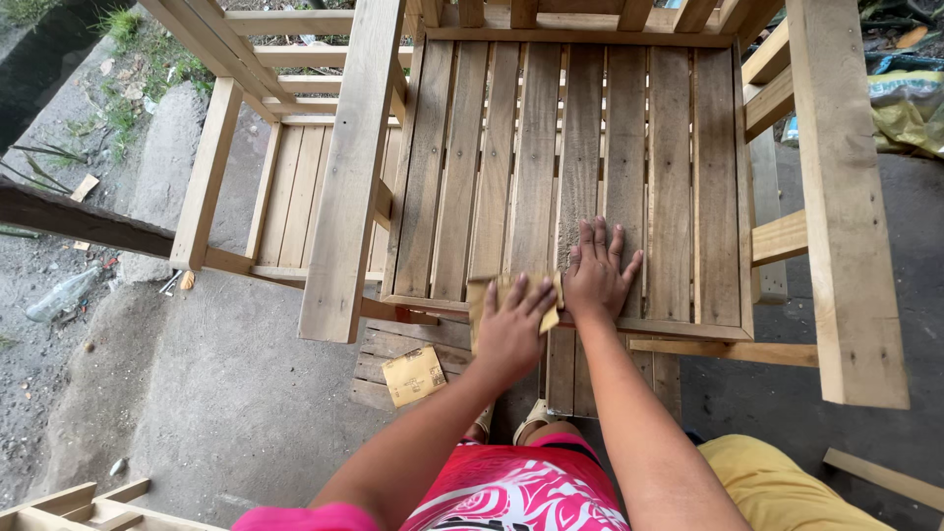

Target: The person sands the seat of a wooden chair using a sanding block. They move the block back and forth across the slats, occasionally adjusting grip and position to cover different areas of the seat.

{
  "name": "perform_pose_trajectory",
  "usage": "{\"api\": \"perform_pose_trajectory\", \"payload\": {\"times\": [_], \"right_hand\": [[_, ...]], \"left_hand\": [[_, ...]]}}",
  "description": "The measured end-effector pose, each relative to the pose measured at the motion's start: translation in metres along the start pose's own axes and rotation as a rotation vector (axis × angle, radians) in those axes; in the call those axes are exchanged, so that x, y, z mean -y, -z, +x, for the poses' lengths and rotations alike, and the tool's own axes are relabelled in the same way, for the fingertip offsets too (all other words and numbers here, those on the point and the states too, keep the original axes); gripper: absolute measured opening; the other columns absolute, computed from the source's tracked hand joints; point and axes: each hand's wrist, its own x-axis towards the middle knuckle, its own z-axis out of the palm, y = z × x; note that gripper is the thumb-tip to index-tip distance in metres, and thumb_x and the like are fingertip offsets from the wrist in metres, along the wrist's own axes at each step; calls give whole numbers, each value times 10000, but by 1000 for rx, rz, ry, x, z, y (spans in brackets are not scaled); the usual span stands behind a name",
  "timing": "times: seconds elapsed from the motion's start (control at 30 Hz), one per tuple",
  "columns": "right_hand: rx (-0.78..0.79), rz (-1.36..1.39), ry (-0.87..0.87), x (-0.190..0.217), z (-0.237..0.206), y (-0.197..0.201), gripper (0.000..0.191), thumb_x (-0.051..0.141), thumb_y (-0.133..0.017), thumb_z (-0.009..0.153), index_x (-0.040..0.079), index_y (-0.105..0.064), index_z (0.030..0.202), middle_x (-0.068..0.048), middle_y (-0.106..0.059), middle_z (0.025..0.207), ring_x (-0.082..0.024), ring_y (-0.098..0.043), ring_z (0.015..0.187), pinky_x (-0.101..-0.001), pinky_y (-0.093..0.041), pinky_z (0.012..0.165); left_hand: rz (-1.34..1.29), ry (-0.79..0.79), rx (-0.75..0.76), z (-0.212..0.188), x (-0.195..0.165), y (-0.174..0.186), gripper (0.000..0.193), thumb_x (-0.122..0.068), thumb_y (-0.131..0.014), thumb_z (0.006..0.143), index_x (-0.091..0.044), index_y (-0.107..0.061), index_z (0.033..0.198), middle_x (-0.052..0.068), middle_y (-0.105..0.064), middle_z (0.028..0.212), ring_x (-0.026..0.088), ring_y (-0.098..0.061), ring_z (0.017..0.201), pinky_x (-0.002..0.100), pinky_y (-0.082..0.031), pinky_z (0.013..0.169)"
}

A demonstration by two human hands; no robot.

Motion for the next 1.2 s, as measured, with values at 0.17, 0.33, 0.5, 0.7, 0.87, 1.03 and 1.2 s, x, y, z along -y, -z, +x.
{"api": "perform_pose_trajectory", "payload": {"times": [0.17,0.33,0.5,0.7,0.87,1.03,1.2], "right_hand": [[-8,1,7,-4,-2,-1,542,421,-315,1070,293,-404,1589,47,-315,1690,-240,-166,1593,-594,37,1250],[-38,25,57,-5,0,-2,519,383,-355,1088,241,-427,1581,17,-344,1668,-274,-174,1573,-615,36,1226],[-35,26,78,-5,-3,-5,519,327,-380,1067,234,-428,1576,8,-342,1682,-289,-171,1588,-627,42,1230],[-49,2,95,-3,-6,-7,539,273,-379,1052,162,-428,1578,-35,-334,1687,-318,-163,1589,-651,44,1218],[-30,-2,81,3,-5,-3,555,278,-367,1035,174,-416,1578,-27,-316,1691,-306,-140,1591,-648,54,1217],[-3,-32,92,4,-3,-2,572,290,-348,1031,177,-380,1591,-29,-279,1691,-312,-113,1582,-647,67,1211],[9,-38,101,1,-4,-6,576,294,-354,1039,155,-366,1598,-40,-274,1701,-322,-109,1588,-650,71,1210]], "left_hand": [[-175,211,-72,92,10,15,564,-328,-454,1037,-279,-363,1591,-80,-239,1701,231,-191,1599,643,-32,1263],[-205,146,-52,9,-13,14,696,-406,-491,938,-248,-346,1600,-43,-221,1702,255,-145,1581,582,-24,1238],[-378,295,106,-35,23,16,573,-522,-299,1029,-440,-256,1594,-110,-119,1718,163,-66,1595,459,37,1281],[-224,494,64,80,109,48,549,-499,-101,1064,-461,-118,1612,-114,9,1739,198,6,1603,481,94,1271],[-123,431,-16,81,92,60,553,-488,-158,1095,-396,-41,1628,-48,43,1725,248,60,1578,550,105,1237],[-156,373,76,11,38,56,726,-668,-276,960,-408,-139,1623,-37,11,1718,245,67,1574,549,110,1222],[-459,408,211,11,43,57,728,-694,-273,966,-326,-331,1592,-54,-105,1723,239,9,1598,571,105,1239]]}}
